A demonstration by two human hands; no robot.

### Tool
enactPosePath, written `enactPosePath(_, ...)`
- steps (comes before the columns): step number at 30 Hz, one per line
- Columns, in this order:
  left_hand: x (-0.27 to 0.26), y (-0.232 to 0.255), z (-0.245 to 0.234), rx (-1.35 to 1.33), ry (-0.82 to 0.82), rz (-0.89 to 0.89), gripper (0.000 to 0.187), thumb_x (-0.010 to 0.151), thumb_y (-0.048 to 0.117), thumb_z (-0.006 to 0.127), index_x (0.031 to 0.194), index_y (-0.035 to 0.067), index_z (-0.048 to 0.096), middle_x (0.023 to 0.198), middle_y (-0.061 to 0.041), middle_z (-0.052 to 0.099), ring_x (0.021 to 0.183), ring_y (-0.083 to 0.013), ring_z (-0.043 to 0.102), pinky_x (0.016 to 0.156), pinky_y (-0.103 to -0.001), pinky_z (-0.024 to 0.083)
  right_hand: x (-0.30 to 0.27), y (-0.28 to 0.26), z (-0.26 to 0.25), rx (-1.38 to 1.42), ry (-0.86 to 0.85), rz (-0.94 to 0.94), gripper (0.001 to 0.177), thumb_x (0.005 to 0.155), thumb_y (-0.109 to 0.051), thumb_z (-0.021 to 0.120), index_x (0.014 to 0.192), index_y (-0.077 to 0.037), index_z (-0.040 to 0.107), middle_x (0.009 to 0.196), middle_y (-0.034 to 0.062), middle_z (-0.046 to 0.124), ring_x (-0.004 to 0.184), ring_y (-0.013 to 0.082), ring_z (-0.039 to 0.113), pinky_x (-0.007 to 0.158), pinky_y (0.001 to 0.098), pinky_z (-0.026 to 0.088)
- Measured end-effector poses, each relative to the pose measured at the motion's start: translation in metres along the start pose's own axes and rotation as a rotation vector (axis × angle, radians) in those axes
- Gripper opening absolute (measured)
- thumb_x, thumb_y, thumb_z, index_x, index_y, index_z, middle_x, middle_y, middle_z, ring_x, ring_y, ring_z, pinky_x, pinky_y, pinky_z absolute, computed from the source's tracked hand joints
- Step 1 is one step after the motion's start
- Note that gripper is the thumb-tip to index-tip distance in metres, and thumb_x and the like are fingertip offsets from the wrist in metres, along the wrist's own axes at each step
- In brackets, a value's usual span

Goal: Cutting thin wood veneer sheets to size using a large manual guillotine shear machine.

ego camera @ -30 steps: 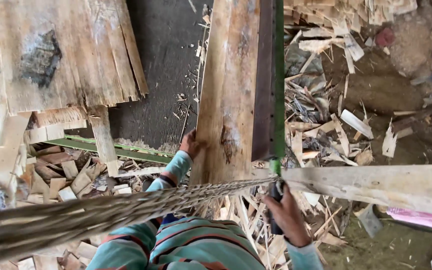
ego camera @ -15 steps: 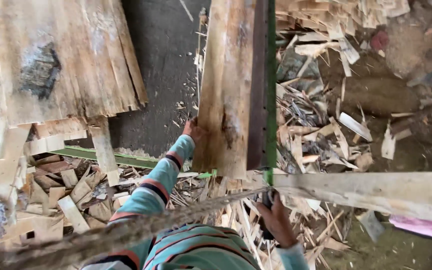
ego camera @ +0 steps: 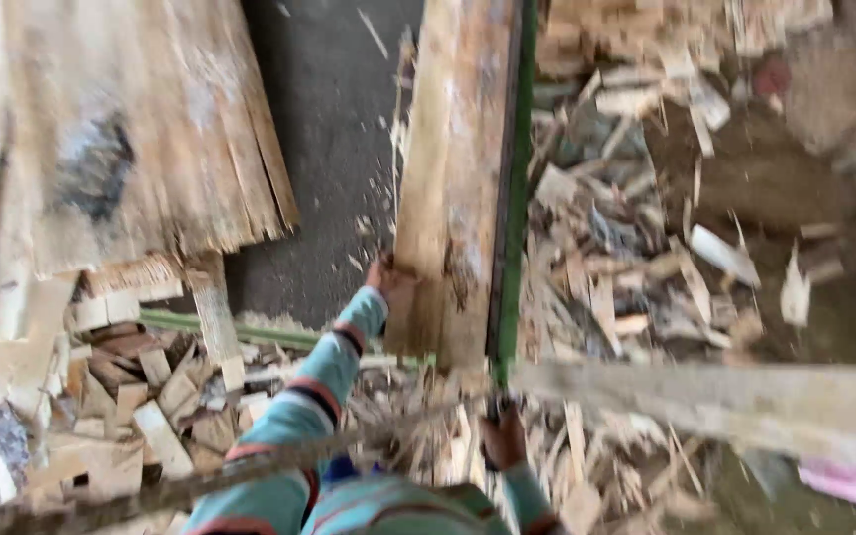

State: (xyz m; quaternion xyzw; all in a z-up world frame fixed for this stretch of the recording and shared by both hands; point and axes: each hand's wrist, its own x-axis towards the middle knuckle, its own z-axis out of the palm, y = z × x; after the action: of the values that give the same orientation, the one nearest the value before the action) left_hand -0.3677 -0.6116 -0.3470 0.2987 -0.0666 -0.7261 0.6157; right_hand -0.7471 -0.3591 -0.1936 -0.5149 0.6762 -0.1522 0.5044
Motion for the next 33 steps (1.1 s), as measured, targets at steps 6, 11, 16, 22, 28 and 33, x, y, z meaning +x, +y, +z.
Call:
enactPosePath(6,-0.101,0.047,0.076,0.168,0.074,0.005,0.045,0.092,0.026,0.058,0.131,0.004,0.060,0.119,-0.015,0.071,0.104,-0.0338,0.068,0.094,-0.057,0.055,-0.076,-0.128,-0.082,-0.088,0.143,-0.103,0.036,0.084,-0.025,0.080,0.099,0.003,0.062,0.074,0.0166,0.066,0.064,0.0278,0.062,0.057,0.0439,0.048)
enactPosePath(11,-0.156,0.078,0.069,0.722,-0.011,0.216,0.059,0.080,-0.001,0.078,0.135,0.004,0.057,0.123,-0.011,0.071,0.108,-0.0240,0.067,0.097,-0.042,0.058,-0.118,-0.199,-0.143,-0.024,-0.020,-0.016,0.037,0.095,-0.038,0.069,0.098,-0.002,0.064,0.072,0.0102,0.055,0.056,0.0209,0.052,0.049,0.0376,0.046)
enactPosePath(16,-0.256,0.072,0.048,1.068,-0.136,0.498,0.048,0.088,0.003,0.075,0.132,0.007,0.058,0.122,-0.006,0.069,0.111,-0.0210,0.066,0.101,-0.039,0.057,-0.099,-0.155,-0.118,0.524,-0.021,0.248,0.056,0.098,-0.054,0.041,0.109,-0.006,0.067,0.078,0.0085,0.066,0.062,0.0195,0.058,0.054,0.0360,0.047)
enactPosePath(22,-0.317,0.069,0.031,1.240,-0.064,0.627,0.039,0.094,0.013,0.067,0.131,0.012,0.057,0.122,-0.003,0.066,0.113,-0.0196,0.064,0.104,-0.039,0.053,-0.067,-0.096,0.033,0.579,-0.214,0.142,0.045,0.094,-0.033,0.062,0.128,-0.005,0.063,0.116,0.0080,0.073,0.101,0.0197,0.071,0.086,0.0363,0.057)
enactPosePath(28,-0.316,0.040,0.022,0.954,0.057,0.432,0.039,0.099,0.021,0.056,0.137,0.011,0.054,0.126,-0.004,0.064,0.115,-0.0177,0.061,0.105,-0.035,0.048,-0.034,-0.115,0.059,0.480,-0.148,-0.174,0.040,0.090,-0.024,0.072,0.123,-0.003,0.064,0.114,0.0135,0.073,0.102,0.0234,0.070,0.088,0.0390,0.059)
enactPosePath(33,-0.291,0.003,0.026,0.696,0.127,0.260,0.042,0.104,0.027,0.047,0.142,0.009,0.052,0.131,-0.004,0.062,0.117,-0.0161,0.058,0.105,-0.032,0.045,-0.026,-0.157,0.045,-0.100,0.044,-0.158,0.033,0.095,-0.025,0.074,0.114,0.002,0.068,0.098,0.0245,0.074,0.084,0.0352,0.066,0.073,0.0445,0.061)
